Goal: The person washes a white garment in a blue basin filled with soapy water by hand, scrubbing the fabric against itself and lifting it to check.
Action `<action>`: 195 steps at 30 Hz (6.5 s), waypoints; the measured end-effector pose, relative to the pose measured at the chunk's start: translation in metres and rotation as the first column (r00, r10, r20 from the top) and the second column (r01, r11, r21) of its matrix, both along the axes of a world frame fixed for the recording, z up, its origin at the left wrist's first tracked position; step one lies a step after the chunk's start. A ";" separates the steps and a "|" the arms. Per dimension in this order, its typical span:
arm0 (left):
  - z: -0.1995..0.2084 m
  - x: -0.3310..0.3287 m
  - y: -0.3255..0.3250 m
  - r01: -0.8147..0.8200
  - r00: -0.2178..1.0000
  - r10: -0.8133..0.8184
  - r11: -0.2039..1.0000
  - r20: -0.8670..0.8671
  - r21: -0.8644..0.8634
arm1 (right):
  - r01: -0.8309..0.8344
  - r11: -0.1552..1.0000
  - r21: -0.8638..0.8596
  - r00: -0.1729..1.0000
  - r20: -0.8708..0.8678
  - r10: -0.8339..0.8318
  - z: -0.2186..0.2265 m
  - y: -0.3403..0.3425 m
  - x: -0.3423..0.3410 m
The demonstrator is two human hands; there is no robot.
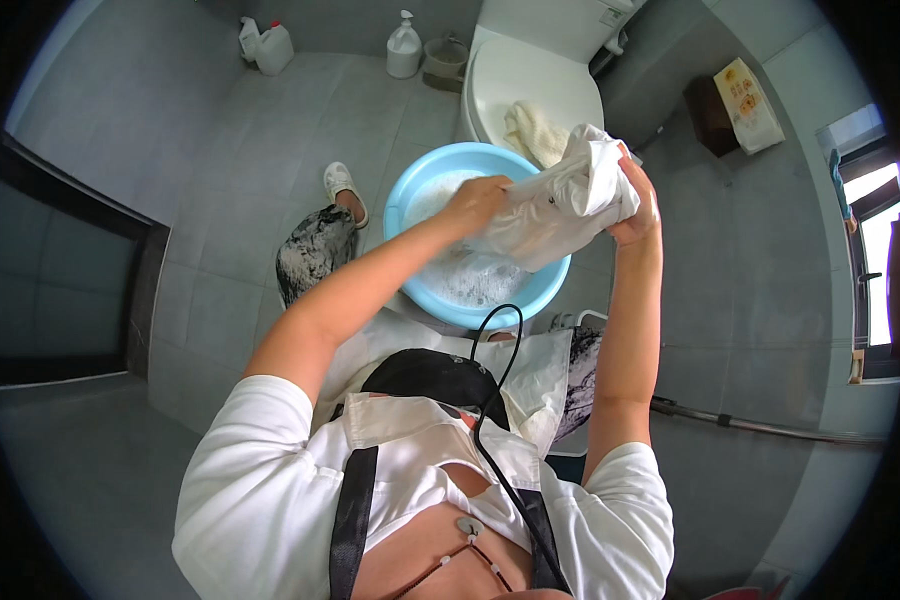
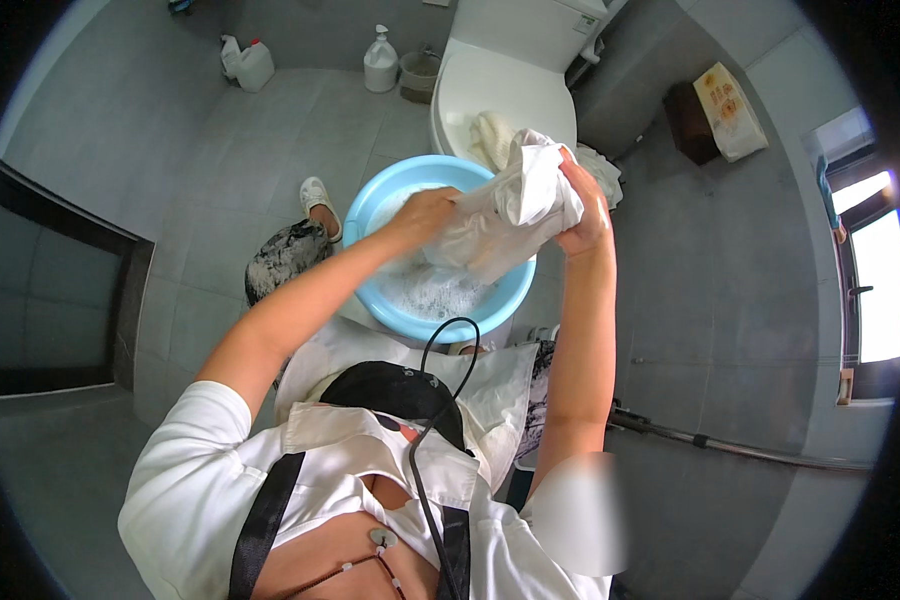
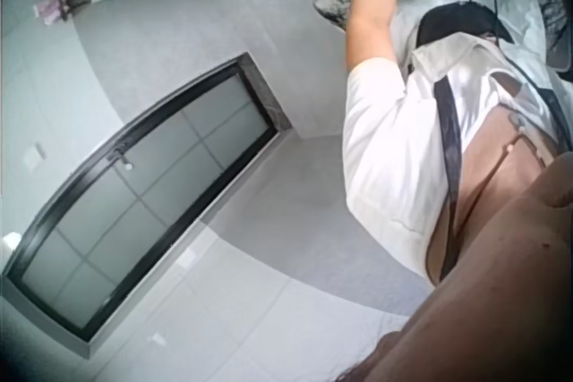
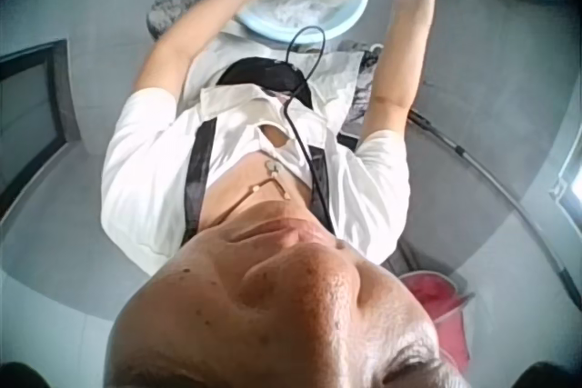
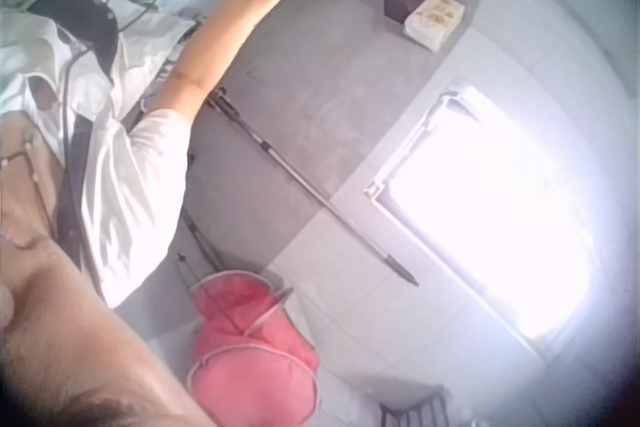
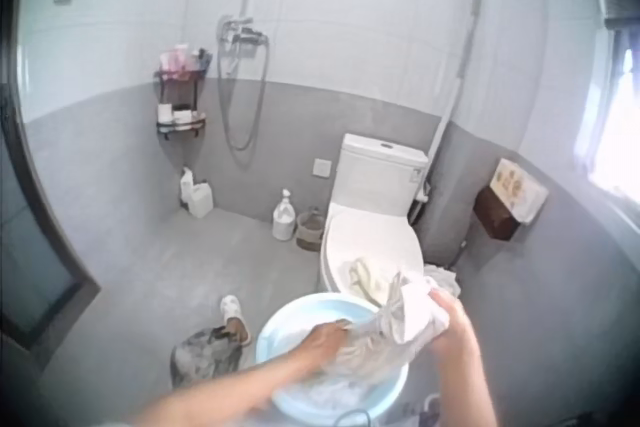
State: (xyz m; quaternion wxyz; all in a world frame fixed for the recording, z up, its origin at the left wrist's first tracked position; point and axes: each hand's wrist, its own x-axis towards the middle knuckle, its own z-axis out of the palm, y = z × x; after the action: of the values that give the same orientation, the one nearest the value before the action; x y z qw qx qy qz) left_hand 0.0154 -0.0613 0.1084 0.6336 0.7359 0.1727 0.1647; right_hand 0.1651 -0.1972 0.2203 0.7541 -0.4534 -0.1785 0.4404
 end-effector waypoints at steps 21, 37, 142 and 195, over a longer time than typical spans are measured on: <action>0.009 -0.058 0.079 0.556 0.777 -0.408 0.803 -0.480 0.218 | 0.439 0.888 0.138 0.899 -0.058 -0.435 -0.008 -0.079 0.098; 0.068 -0.058 0.051 0.202 0.970 0.102 0.166 -0.221 0.965 | 0.355 0.794 0.494 0.933 -0.132 -0.335 -0.015 -0.110 0.070; -0.100 -0.026 0.030 -0.144 0.864 0.330 0.885 -0.380 0.442 | 0.108 0.993 0.040 0.917 -0.389 -0.084 -0.153 -0.048 -0.033; -0.058 -0.071 -0.010 0.197 0.850 0.209 0.726 -0.484 0.659 | 0.315 0.903 -0.293 0.921 -0.134 -0.365 -0.198 -0.094 0.051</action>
State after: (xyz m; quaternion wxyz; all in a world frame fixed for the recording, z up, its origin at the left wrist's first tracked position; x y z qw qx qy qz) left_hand -0.0561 -0.0709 0.0503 0.2423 0.9322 0.2685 0.0106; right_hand 0.2161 -0.2915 0.0222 0.7652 -0.5315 0.0352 0.3615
